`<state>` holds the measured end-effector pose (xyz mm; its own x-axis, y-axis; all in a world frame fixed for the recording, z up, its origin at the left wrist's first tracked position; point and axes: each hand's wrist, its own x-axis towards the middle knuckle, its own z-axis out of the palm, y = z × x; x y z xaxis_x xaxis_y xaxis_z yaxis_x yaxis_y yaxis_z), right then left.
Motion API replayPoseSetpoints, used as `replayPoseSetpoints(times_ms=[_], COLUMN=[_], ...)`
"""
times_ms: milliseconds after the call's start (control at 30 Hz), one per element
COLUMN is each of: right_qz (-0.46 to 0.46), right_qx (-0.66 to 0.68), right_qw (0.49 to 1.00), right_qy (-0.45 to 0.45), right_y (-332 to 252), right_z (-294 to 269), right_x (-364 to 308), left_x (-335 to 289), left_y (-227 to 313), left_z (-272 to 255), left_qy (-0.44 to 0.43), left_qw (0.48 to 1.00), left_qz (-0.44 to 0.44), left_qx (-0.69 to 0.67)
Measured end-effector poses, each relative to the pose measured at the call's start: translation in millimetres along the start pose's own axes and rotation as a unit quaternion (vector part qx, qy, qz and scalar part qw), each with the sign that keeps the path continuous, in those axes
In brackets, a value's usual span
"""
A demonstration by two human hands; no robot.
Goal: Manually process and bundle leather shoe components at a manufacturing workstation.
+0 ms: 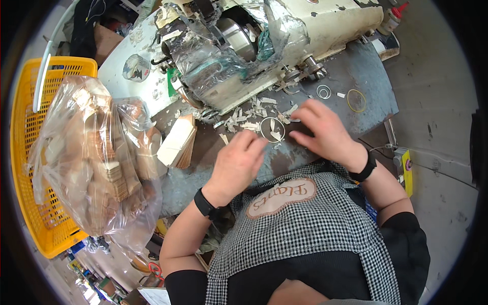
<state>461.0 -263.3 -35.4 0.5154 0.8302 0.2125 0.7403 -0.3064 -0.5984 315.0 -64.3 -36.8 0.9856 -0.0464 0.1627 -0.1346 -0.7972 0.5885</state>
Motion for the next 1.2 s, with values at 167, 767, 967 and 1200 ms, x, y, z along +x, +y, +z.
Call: replayPoseSetpoints(times_ms=[167, 767, 967, 1200], right_qz=[-0.098, 0.063, -0.038, 0.079], right_qx=[-0.042, -0.13, -0.03, -0.115], right_qw=[0.991, 0.989, 0.991, 0.989], right_qy=[-0.081, 0.017, -0.122, -0.047], right_y=[1.6, 10.3, -13.0, 14.7], right_z=[29.0, 27.5, 40.5, 34.5], right_x=[6.5, 14.0, 16.4, 17.1], left_x=[2.7, -28.0, -40.6, -38.8], left_y=[1.3, -4.7, -5.0, -11.3], left_z=[0.9, -7.6, -8.5, -5.3], left_qy=[0.004, 0.055, 0.063, 0.06], left_qw=[0.995, 0.979, 0.975, 0.977], left_qz=[-0.069, -0.197, -0.205, -0.203], left_qx=[0.066, 0.02, 0.06, 0.012])
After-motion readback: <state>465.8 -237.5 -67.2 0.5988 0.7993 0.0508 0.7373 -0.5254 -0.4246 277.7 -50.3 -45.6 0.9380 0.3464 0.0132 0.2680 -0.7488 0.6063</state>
